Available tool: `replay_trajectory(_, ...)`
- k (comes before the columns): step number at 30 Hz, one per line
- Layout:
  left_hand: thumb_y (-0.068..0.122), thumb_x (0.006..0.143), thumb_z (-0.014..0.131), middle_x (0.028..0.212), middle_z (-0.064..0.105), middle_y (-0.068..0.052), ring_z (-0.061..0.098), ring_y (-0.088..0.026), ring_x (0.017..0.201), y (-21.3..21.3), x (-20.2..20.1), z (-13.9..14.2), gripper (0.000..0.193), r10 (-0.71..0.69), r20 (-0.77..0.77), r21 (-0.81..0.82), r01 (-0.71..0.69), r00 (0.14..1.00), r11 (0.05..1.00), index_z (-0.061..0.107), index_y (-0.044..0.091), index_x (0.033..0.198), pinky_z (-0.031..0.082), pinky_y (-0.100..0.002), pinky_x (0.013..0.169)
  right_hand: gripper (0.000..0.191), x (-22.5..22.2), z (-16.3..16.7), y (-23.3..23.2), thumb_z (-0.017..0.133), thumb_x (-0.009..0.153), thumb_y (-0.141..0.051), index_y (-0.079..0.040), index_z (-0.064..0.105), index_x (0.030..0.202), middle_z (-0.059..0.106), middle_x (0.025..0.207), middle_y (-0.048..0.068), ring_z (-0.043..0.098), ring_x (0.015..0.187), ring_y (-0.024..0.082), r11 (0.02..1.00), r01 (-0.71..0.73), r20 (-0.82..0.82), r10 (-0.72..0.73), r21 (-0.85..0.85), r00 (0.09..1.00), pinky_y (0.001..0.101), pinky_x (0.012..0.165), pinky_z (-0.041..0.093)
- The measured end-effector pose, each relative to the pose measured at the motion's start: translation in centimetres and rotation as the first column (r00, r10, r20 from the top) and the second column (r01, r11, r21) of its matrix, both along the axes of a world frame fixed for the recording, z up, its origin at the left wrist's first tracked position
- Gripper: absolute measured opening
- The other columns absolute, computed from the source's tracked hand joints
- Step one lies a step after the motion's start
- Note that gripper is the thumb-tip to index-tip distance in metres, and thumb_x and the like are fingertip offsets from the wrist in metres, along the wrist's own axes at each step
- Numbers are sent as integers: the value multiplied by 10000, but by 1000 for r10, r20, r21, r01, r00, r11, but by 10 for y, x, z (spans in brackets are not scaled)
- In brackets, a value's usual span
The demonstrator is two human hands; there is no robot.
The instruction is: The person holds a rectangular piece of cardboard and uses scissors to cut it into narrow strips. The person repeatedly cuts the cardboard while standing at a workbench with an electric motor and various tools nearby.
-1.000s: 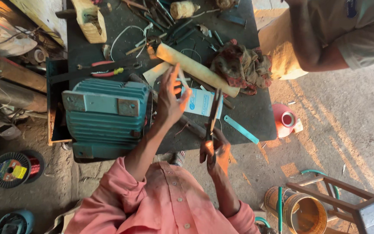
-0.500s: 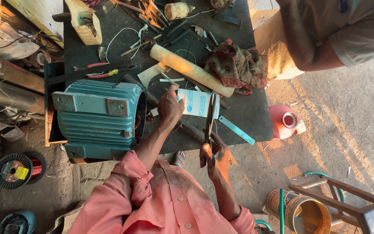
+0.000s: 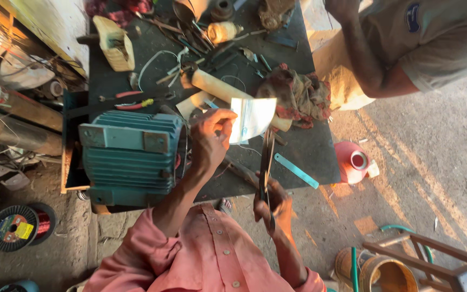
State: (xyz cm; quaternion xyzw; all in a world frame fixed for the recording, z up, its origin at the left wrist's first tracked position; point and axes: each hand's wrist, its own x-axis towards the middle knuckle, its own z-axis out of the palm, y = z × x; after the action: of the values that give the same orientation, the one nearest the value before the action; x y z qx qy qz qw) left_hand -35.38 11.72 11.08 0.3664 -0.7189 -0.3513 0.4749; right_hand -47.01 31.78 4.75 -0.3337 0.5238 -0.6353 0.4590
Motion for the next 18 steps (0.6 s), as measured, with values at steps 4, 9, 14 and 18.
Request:
replay_trajectory(4, -56, 967, 705, 1205, 705, -123, 726, -197, 1047, -4, 31, 47, 287, -145, -182, -57, 137, 972, 989, 702, 45, 1235, 643, -288, 871, 1061, 18, 10, 1, 918, 666, -585, 13, 520, 1447, 570, 688, -1, 544, 570, 77, 993, -112, -66, 113, 21, 991, 242, 468, 388)
replay_trajectory(9, -59, 928, 739, 1350, 637, -101, 716, -132, 1013, -10, 58, 85, 408, -274, -237, -31, 275, 932, 961, 670, 46, 1317, 659, -270, 891, 1056, 44, 29, -17, 898, 684, -618, 2, 527, 1454, 590, 731, -14, 549, 636, 67, 981, -189, -118, 184, -32, 976, 227, 548, 401)
replay_trajectory(14, -69, 934, 722, 1438, 586, -110, 715, -135, 1037, -11, 76, 93, 479, -384, -228, -36, 387, 895, 922, 629, 65, 1384, 670, -274, 910, 1033, 62, 53, -41, 882, 708, -615, 21, 545, 1448, 598, 706, -15, 557, 619, 57, 988, -133, -193, 115, -83, 974, 216, 542, 401)
replay_trajectory(18, -76, 911, 729, 1465, 578, -115, 724, -146, 1064, -13, 88, 94, 528, -425, -220, -25, 431, 878, 902, 614, 71, 1404, 676, -298, 948, 1047, 75, 70, -50, 893, 676, -585, 28, 530, 1442, 608, 640, 13, 561, 515, 75, 990, -119, -154, 107, -73, 982, 232, 437, 407)
